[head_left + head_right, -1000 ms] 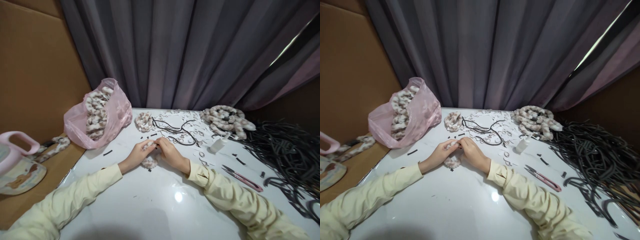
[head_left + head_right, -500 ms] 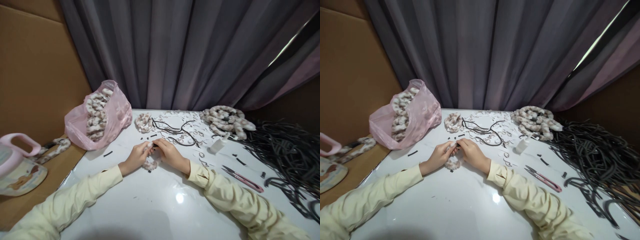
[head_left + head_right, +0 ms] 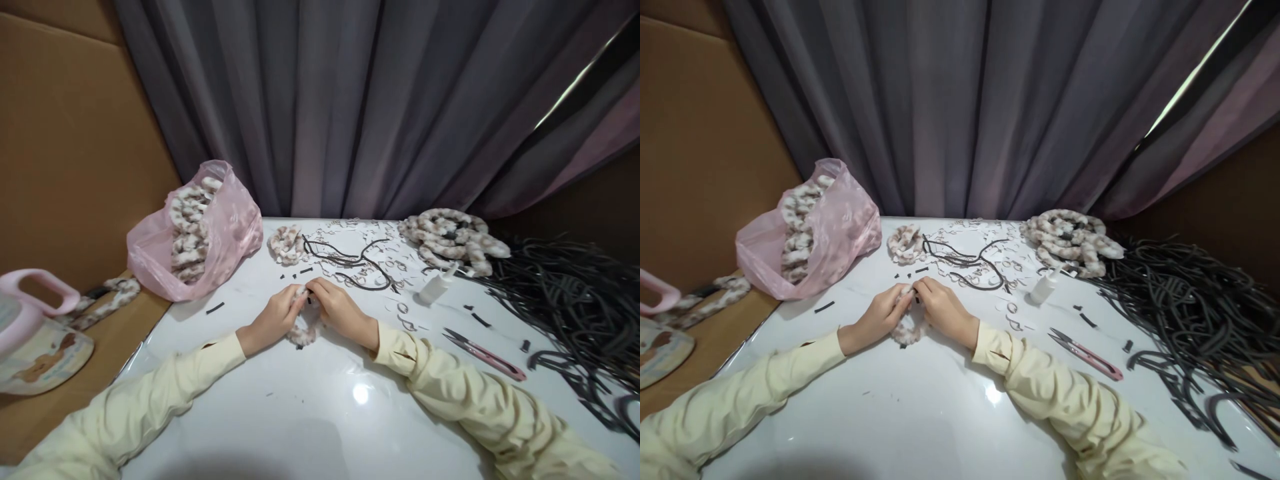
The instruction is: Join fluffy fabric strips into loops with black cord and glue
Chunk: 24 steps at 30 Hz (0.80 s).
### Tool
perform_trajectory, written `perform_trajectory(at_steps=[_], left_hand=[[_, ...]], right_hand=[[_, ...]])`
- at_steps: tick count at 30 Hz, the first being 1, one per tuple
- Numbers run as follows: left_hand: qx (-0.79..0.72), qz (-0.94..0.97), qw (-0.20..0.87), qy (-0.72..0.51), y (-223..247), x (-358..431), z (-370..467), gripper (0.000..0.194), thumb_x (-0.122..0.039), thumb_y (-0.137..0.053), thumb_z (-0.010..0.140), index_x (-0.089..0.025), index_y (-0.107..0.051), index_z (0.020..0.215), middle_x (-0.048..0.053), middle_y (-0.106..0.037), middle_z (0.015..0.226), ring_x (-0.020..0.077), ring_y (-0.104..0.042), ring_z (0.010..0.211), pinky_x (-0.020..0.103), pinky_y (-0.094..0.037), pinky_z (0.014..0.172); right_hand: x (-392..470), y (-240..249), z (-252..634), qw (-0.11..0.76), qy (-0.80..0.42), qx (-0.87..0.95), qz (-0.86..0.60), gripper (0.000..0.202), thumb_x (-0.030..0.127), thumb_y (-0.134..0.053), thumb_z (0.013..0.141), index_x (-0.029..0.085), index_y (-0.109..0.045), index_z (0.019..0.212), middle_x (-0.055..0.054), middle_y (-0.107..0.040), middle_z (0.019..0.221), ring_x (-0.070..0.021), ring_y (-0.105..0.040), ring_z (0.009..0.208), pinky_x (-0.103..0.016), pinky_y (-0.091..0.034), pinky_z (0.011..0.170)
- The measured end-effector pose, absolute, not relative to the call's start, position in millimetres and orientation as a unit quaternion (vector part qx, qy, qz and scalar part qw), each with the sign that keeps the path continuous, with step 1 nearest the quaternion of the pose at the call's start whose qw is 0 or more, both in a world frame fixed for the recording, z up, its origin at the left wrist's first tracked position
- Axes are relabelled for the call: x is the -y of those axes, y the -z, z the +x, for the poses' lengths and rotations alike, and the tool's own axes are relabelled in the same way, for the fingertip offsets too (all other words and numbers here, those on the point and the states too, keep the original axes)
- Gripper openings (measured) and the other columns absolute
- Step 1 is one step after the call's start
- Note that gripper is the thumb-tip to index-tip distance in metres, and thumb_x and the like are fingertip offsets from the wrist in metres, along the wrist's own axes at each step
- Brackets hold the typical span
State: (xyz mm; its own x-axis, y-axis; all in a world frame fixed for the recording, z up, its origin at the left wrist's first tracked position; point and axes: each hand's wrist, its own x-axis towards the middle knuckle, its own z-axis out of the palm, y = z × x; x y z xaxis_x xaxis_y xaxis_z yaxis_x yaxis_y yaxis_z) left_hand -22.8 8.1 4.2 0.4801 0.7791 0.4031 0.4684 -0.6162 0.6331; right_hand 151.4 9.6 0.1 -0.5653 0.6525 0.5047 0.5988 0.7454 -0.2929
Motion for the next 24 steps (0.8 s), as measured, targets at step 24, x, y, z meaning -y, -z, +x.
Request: perform_trajectory(at_steps=[24], left_hand=[[-0.431,0.757,0.326,-0.367,-3.9,-7.4,-21.0,0.024,-0.033,-0.037,0.089,-0.018,-0.042,0.070,-0.005,-0.043,0.058,0.0103,-0.041,0.054,0.022,-0.032,0.054]], right_hand=[[-13.1,5.7,145.3,0.324,-0.052,0.874,-0.359,0.038,-0.007,-0.035,0.069,0.014,-0.049,0.098,-0.009,-0.053,0.087,-0.0196,-0.048,0.080,-0.029,-0.044,0.069]])
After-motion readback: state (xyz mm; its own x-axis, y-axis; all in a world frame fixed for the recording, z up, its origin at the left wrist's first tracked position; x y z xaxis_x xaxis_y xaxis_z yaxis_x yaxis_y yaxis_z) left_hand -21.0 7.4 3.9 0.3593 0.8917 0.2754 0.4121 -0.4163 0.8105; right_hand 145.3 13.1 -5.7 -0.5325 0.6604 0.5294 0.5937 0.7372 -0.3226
